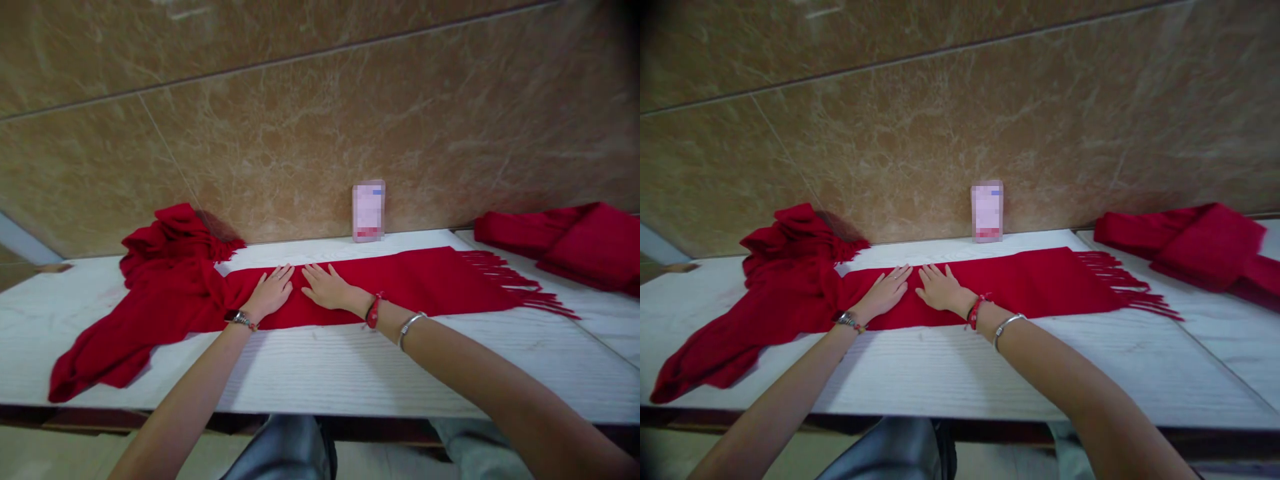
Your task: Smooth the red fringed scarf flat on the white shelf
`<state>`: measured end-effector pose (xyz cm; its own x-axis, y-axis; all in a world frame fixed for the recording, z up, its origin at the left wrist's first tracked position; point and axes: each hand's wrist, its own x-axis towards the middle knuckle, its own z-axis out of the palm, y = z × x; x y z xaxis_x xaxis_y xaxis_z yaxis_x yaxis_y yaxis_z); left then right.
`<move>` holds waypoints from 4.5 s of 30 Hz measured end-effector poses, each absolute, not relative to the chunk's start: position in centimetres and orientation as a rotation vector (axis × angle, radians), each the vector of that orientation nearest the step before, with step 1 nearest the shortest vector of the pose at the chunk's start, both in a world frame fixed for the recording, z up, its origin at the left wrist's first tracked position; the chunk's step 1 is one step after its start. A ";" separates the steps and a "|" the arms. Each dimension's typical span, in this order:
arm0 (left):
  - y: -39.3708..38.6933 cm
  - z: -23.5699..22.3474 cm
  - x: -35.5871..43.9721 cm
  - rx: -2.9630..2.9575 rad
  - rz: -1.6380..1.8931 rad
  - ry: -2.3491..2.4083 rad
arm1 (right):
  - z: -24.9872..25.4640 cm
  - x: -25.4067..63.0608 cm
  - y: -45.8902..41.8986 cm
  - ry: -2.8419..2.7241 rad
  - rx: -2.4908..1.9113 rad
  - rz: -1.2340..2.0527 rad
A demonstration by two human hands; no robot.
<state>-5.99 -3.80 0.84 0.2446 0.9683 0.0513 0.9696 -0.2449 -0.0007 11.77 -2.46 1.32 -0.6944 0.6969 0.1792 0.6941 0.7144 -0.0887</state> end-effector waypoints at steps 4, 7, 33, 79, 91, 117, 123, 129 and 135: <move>-3.7 0.9 -6.1 -2.458 -0.030 -1.888 | 0.6 14.7 -1.0 -2.765 -1.214 0.013; -3.7 1.0 -6.1 -2.467 -0.015 -1.868 | 0.3 20.6 0.1 -2.762 -1.356 -0.103; 2.4 4.2 -5.3 -2.831 -0.097 -1.645 | 3.5 16.5 -10.1 -2.839 -0.822 -0.134; 7.7 13.0 8.6 -3.344 -1.498 -1.693 | 9.7 29.0 -10.8 -2.431 -1.245 -0.792; 11.6 11.5 21.7 -3.513 -1.021 -1.692 | 8.1 39.1 -9.2 -2.185 -1.700 -0.621; 11.6 6.1 26.5 -3.372 -0.854 -1.382 | 7.0 41.0 -8.8 -2.208 -1.907 -0.355; 10.8 4.7 26.3 -3.336 -0.770 -1.441 | 5.7 41.4 -8.3 -2.211 -1.858 -0.249; 10.6 4.0 25.6 -3.310 -0.716 -1.518 | 4.7 42.1 -7.5 -2.234 -1.864 -0.054; 10.5 6.6 24.9 -3.340 -0.850 -1.527 | 6.6 42.1 -8.6 -2.209 -1.895 -0.145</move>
